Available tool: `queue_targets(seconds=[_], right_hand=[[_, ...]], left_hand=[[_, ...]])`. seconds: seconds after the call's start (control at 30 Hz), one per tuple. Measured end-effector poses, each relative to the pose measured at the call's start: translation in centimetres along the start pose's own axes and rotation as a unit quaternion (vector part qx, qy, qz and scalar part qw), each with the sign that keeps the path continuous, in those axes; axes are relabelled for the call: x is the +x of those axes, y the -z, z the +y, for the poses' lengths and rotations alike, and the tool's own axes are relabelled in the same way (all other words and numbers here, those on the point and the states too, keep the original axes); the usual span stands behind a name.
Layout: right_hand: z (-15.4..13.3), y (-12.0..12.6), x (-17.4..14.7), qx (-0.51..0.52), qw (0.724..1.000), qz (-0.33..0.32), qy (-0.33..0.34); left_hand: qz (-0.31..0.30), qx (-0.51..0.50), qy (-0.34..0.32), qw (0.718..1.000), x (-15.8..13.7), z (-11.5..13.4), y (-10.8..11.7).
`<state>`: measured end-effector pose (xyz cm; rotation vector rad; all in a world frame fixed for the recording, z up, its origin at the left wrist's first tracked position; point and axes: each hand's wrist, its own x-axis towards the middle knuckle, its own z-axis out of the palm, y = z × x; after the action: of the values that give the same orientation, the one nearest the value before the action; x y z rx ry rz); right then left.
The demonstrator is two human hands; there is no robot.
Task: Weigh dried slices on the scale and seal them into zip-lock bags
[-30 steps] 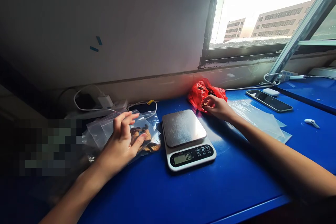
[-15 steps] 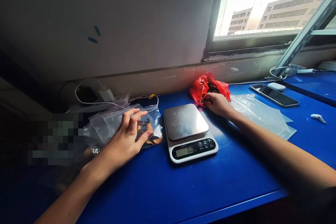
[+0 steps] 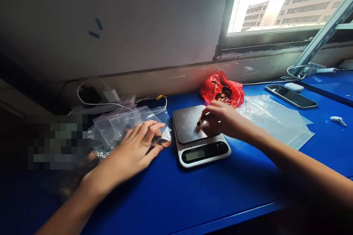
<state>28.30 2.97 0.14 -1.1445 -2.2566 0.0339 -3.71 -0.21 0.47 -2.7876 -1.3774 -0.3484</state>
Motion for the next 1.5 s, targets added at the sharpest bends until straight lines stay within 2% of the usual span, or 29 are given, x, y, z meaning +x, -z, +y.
queue_targets(seconds=[0.07,0.1,0.4,0.57,0.67,0.83,1.03,1.13,1.23,1.37,1.43,1.5], right_hand=[[-1.7,-0.9,0.0,-0.008,0.998,-0.058,0.014],[-2.1,-1.1,-0.1,-0.014,0.998,-0.062,0.007],[-1.1,-1.8,0.1,0.015,0.995,0.058,-0.079],[-2.2,-2.1,0.2,0.016,0.999,0.039,-0.026],[-2.7,-2.0,-0.2,0.005,1.0,0.022,-0.018],[-3.3,-0.9,-1.1,0.053,0.998,-0.025,-0.014],[-3.1,0.4,-1.4,0.027,0.999,-0.027,0.033],[-3.0,0.0,-1.2,0.021,0.998,-0.052,0.043],[-2.9,-0.8,-1.0,0.0,0.998,-0.053,0.023],[-1.6,-0.6,-0.4,-0.012,1.0,0.017,0.014],[0.6,0.3,-0.2,-0.029,0.998,0.063,-0.011],[3.7,1.3,-0.2,-0.059,0.992,0.084,-0.074]], left_hand=[[-0.028,0.023,-0.009,0.999,-0.2,0.0,0.0],[-0.031,0.03,-0.01,0.999,-0.4,0.0,0.1],[-0.046,0.037,-0.002,0.998,-0.8,0.1,0.4],[-0.054,0.042,0.001,0.998,-1.0,0.0,0.3],[-0.049,0.045,-0.001,0.998,-1.0,-0.1,0.3],[-0.052,0.044,-0.01,0.998,-1.0,-0.3,0.3],[-0.058,0.043,-0.01,0.997,-1.0,-0.2,0.5],[-0.072,0.048,-0.004,0.996,-1.0,0.0,0.7],[-0.078,0.051,-0.001,0.996,-0.9,0.0,0.7],[-0.068,0.054,-0.007,0.996,-1.0,-0.1,0.6],[-0.06,0.052,-0.011,0.997,-1.0,-0.1,0.6],[-0.058,0.052,-0.012,0.997,-1.1,0.1,0.6]])
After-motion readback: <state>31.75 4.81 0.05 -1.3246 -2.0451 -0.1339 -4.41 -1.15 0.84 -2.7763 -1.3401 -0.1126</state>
